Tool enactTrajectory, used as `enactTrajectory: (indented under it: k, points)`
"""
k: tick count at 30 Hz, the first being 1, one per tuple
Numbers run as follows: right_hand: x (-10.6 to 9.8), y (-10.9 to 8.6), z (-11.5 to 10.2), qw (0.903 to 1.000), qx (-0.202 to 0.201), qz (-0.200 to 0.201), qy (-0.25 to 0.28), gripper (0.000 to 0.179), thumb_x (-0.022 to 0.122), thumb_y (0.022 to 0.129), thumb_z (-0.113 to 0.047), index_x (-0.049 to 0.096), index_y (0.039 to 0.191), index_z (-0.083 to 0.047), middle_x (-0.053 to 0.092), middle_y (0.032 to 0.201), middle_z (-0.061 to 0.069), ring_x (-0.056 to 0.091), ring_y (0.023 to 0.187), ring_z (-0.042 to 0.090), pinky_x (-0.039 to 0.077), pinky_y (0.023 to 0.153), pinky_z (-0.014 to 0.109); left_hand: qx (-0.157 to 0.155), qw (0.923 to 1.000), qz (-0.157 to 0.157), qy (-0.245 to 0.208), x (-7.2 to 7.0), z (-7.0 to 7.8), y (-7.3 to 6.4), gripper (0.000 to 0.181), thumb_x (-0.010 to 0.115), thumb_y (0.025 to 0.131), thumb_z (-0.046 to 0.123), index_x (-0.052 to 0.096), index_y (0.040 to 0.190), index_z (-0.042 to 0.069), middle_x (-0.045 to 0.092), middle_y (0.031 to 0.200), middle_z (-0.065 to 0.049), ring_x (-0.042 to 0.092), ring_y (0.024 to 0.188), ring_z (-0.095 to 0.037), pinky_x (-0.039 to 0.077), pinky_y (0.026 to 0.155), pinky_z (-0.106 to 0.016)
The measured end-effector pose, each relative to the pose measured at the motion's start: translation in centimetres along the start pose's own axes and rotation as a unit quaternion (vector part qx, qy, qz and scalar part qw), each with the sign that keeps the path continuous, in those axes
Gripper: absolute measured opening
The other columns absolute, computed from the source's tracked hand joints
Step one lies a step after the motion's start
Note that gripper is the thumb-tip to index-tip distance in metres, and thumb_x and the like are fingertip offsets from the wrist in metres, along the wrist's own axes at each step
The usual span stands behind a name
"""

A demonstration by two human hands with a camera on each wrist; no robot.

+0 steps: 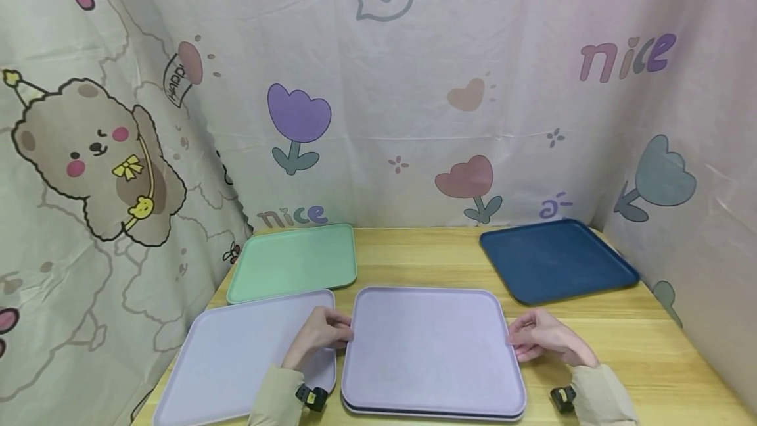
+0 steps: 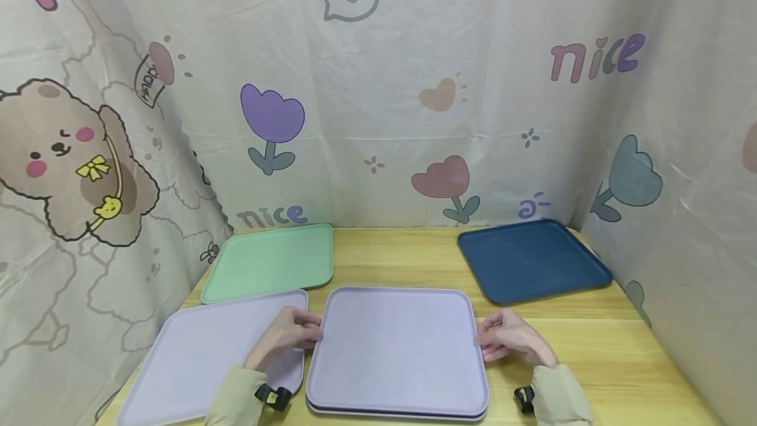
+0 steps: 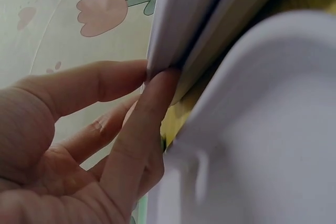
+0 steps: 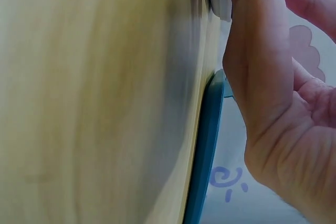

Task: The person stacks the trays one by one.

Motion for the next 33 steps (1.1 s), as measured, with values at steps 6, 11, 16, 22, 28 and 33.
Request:
enactTrajectory:
  k: [6,11,16,22,28,33]
  points:
    - [0.09,-0.11,-0.18,0.9999,-0.005,0.006,-0.008,0.025,0.071,0.088,-0.008,0.061,0.103,0.009,0.068,0.080,0.006,0.069,0.070,0.014,0.064,0.067,0.029,0.003,0.9999,0.003,0.014,0.03,0.16,-0.19,0.029,0.073,0.077,-0.007,0.069,0.105,-0.017,0.073,0.081,-0.012,0.071,0.069,-0.015,0.065,0.069,-0.036]
    - [0.30,0.00,-0.44,0.9998,-0.015,0.003,-0.014,0.020,0.071,0.087,-0.006,0.062,0.099,0.007,0.067,0.078,0.004,0.068,0.069,0.013,0.064,0.065,0.028,-0.001,0.9998,0.005,0.018,0.04,0.26,-0.38,0.029,0.073,0.077,-0.007,0.069,0.104,-0.017,0.073,0.081,-0.013,0.072,0.070,-0.017,0.065,0.069,-0.036]
    - [0.48,-0.04,-0.76,0.9992,-0.028,-0.005,-0.029,0.017,0.071,0.087,-0.006,0.064,0.095,0.007,0.066,0.075,0.002,0.069,0.065,0.011,0.063,0.063,0.027,0.006,0.9997,0.000,0.023,0.07,0.50,-0.61,0.028,0.071,0.077,-0.006,0.070,0.103,-0.016,0.074,0.080,-0.012,0.073,0.069,-0.019,0.065,0.068,-0.037]
    - [0.50,-0.07,-0.73,0.9990,-0.031,-0.009,-0.032,0.018,0.069,0.088,-0.005,0.063,0.097,0.009,0.066,0.075,0.002,0.069,0.064,0.011,0.063,0.062,0.027,0.015,0.9995,-0.011,0.025,0.17,0.62,-0.73,0.027,0.071,0.077,-0.005,0.071,0.102,-0.016,0.075,0.081,-0.014,0.074,0.070,-0.021,0.065,0.069,-0.037]
    - [0.48,0.03,-0.49,0.9990,-0.031,-0.010,-0.031,0.017,0.067,0.090,-0.003,0.062,0.098,0.011,0.066,0.076,0.003,0.068,0.065,0.011,0.063,0.062,0.027,0.016,0.9995,-0.018,0.018,0.17,0.52,-0.81,0.027,0.071,0.077,-0.005,0.071,0.102,-0.017,0.074,0.081,-0.011,0.074,0.071,-0.020,0.065,0.070,-0.036]
    - [0.50,-0.05,-0.54,0.9990,-0.032,-0.011,-0.029,0.019,0.069,0.089,-0.004,0.063,0.098,0.011,0.066,0.076,0.003,0.069,0.066,0.012,0.063,0.063,0.028,0.021,0.9992,-0.019,0.027,0.10,0.59,-0.86,0.027,0.072,0.077,-0.004,0.072,0.101,-0.015,0.075,0.082,-0.012,0.073,0.070,-0.017,0.065,0.069,-0.035]
Point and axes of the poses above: each hand's wrist, its own y-axis towards the middle knuckle, its own x-axis out of the palm, z = x × y, the point moved 10 cm from there along y, towards the middle knuckle
